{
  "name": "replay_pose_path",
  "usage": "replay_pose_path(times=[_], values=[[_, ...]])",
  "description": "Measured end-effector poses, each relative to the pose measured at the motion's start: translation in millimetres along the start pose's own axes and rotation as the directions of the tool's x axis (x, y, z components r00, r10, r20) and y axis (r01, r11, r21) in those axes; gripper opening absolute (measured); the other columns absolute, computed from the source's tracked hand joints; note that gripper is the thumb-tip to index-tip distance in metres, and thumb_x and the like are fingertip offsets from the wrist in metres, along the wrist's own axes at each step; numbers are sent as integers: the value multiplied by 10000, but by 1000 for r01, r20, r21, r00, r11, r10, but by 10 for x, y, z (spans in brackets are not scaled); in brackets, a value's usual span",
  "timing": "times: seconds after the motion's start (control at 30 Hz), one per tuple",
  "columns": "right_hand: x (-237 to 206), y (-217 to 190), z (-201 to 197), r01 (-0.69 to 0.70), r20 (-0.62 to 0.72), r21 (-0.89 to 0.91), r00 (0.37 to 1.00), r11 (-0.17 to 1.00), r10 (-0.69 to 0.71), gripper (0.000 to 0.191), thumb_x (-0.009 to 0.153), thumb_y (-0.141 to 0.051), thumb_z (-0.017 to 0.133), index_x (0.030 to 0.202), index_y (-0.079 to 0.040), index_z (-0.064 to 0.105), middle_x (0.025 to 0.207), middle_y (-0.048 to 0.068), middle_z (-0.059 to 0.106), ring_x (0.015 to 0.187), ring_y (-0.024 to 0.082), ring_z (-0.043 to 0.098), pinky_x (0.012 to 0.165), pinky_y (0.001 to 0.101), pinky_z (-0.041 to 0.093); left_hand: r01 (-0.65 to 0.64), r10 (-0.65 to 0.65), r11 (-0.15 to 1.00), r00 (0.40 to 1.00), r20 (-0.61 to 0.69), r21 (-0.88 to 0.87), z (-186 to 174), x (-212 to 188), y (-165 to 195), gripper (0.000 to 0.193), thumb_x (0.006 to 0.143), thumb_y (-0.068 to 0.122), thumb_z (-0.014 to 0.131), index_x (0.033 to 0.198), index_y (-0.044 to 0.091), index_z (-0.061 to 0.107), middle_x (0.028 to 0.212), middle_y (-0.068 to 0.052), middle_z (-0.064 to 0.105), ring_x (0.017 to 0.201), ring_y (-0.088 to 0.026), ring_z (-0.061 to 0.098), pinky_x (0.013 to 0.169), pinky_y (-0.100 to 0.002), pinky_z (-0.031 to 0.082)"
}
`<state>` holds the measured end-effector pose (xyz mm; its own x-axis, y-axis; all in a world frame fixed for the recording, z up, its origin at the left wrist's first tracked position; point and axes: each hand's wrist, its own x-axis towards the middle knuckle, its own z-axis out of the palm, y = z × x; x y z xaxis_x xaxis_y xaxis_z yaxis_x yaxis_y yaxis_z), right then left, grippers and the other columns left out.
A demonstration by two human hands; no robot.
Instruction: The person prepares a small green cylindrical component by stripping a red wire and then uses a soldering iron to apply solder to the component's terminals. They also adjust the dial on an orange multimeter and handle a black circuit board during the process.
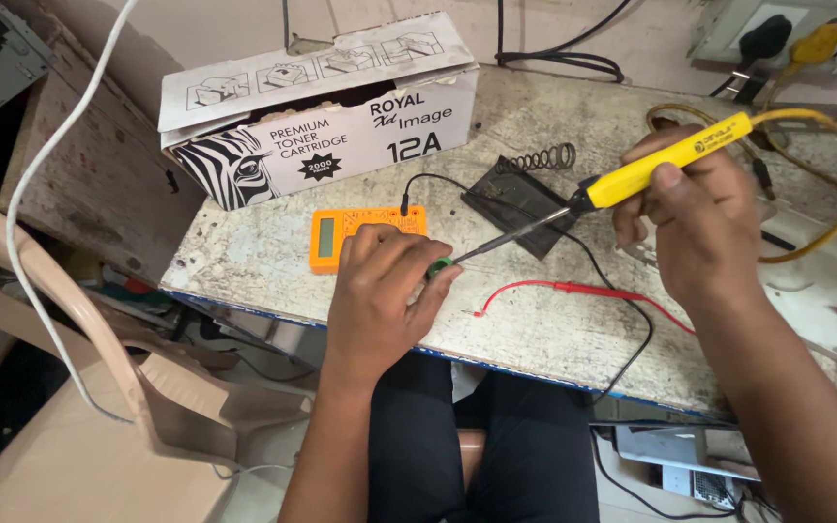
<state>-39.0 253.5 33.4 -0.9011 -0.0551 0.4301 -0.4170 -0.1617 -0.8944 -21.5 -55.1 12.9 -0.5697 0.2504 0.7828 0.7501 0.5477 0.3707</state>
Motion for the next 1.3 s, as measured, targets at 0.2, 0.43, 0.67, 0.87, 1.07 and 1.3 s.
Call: replay_pose_path(times=[0.2, 0.43, 0.67, 0.87, 1.07, 1.3], values=[[5, 14, 62, -19, 8, -22, 1000, 1000, 20, 260, 1077, -190, 553, 1249, 3, 576, 969, 142, 642, 704, 206, 602, 621, 336, 462, -9, 9, 1000, 1000, -7, -2, 23, -26, -25, 161, 867, 93, 811, 1000, 66, 724, 962, -44, 712, 978, -288, 610, 877, -420, 485], [19, -12, 39, -23, -9, 31, 1000, 999, 23, 254, 1086, -192, 542, 1248, 2, 571, 961, 130, 624, 723, 210, 604, 634, 341, 477, 43, -44, 999, 997, -56, -17, 45, -18, -18, 180, 851, 97, 807, 1005, 66, 721, 995, -57, 718, 966, -284, 606, 880, -415, 481], [14, -28, 64, -45, 15, -17, 999, 999, 45, 259, 1083, -203, 531, 1244, -5, 572, 948, 117, 627, 712, 194, 604, 629, 321, 465, -1, 1, 1000, 1000, -25, -1, 67, -17, -32, 140, 866, 103, 811, 971, 83, 721, 951, -33, 723, 976, -277, 613, 874, -409, 475], [21, -9, 32, -26, -37, 7, 999, 1000, 27, 253, 1102, -210, 552, 1247, -5, 583, 968, 121, 630, 720, 201, 623, 645, 325, 482, 68, -69, 997, 997, -39, -34, 42, -24, -21, 132, 878, 50, 788, 981, 65, 706, 990, -61, 712, 962, -281, 604, 876, -410, 485], [59, 22, -5, -15, -81, 48, 997, 999, 19, 247, 1140, -229, 565, 1207, 6, 602, 979, 150, 690, 669, 182, 634, 611, 311, 502, 29, -31, 999, 998, -58, -25, 42, -16, -12, 168, 864, 78, 817, 989, 76, 704, 985, -44, 704, 978, -281, 610, 889, -414, 486], [42, 41, -20, -9, -87, 20, 996, 1000, 10, 253, 1183, -244, 562, 1144, 4, 594, 918, 150, 685, 670, 170, 622, 584, 296, 493, 37, -37, 999, 999, -39, -18, 57, -39, -32, 165, 868, 120, 843, 958, 77, 712, 947, -34, 696, 951, -280, 603, 859, -408, 476]])
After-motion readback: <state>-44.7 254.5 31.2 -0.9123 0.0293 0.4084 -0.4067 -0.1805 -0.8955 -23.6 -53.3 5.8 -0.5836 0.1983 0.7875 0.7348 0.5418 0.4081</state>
